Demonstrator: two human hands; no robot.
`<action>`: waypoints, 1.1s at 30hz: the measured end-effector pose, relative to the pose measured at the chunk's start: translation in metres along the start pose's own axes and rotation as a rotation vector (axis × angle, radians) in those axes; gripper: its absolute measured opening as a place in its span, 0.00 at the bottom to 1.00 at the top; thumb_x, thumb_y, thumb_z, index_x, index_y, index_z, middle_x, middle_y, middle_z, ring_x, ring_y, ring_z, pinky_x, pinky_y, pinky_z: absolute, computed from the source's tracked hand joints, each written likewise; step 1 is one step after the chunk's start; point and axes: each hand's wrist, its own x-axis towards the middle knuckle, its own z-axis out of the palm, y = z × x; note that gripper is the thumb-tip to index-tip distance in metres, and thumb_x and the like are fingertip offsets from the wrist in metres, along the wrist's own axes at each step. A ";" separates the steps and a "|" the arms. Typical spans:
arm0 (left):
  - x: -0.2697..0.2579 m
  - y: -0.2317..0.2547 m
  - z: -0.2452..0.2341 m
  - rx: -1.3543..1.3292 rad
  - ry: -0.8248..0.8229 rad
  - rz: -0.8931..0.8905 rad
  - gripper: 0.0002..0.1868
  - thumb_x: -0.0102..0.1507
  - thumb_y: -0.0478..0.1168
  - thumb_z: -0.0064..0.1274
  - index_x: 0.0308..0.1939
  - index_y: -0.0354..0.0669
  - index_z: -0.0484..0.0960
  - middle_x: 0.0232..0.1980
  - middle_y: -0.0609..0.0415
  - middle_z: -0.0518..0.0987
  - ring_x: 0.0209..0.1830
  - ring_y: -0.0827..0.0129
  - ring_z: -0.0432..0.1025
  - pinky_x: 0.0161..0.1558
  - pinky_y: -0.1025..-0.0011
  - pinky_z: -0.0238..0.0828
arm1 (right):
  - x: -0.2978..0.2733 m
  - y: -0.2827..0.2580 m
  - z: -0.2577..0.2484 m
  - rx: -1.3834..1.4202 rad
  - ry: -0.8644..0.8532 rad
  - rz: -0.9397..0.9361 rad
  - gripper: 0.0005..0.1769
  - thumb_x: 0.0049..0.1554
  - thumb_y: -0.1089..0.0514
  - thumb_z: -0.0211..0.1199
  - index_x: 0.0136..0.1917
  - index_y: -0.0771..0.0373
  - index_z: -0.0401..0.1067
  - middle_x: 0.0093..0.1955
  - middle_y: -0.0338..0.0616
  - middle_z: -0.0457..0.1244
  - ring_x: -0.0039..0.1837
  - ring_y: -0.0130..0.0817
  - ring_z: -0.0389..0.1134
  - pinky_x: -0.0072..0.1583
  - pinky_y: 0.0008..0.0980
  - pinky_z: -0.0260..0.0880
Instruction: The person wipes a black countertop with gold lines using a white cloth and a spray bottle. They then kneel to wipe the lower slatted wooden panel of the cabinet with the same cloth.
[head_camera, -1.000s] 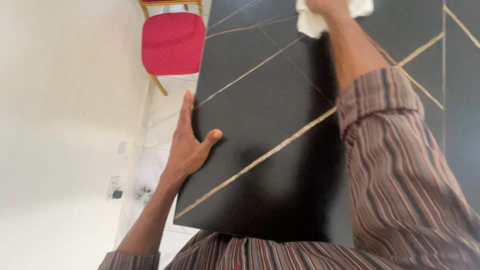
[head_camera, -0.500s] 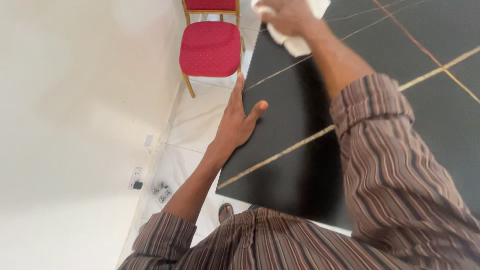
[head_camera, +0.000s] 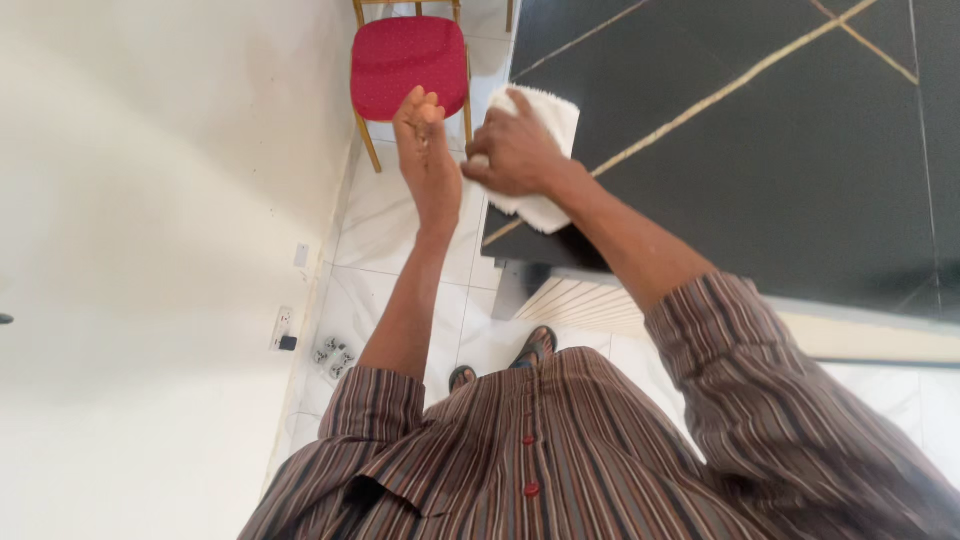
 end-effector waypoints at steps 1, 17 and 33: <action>0.000 0.006 -0.005 -0.032 -0.003 -0.013 0.32 0.75 0.56 0.46 0.72 0.33 0.66 0.70 0.38 0.73 0.69 0.55 0.71 0.72 0.59 0.67 | -0.013 -0.017 0.000 0.013 0.005 -0.014 0.23 0.60 0.39 0.54 0.50 0.54 0.82 0.54 0.41 0.72 0.66 0.38 0.64 0.80 0.61 0.33; -0.061 0.021 0.050 0.667 -0.626 0.204 0.35 0.72 0.66 0.38 0.70 0.43 0.69 0.73 0.43 0.71 0.80 0.46 0.56 0.77 0.43 0.44 | -0.279 0.064 0.009 -0.246 0.355 0.597 0.31 0.70 0.36 0.42 0.81 0.45 0.56 0.84 0.39 0.50 0.85 0.43 0.42 0.78 0.67 0.40; -0.057 0.026 0.047 0.556 -0.518 0.084 0.36 0.72 0.64 0.45 0.71 0.39 0.68 0.76 0.40 0.67 0.81 0.48 0.57 0.79 0.54 0.52 | -0.080 0.131 0.032 -0.210 0.306 0.398 0.41 0.67 0.28 0.47 0.83 0.52 0.53 0.85 0.43 0.45 0.85 0.56 0.37 0.76 0.76 0.28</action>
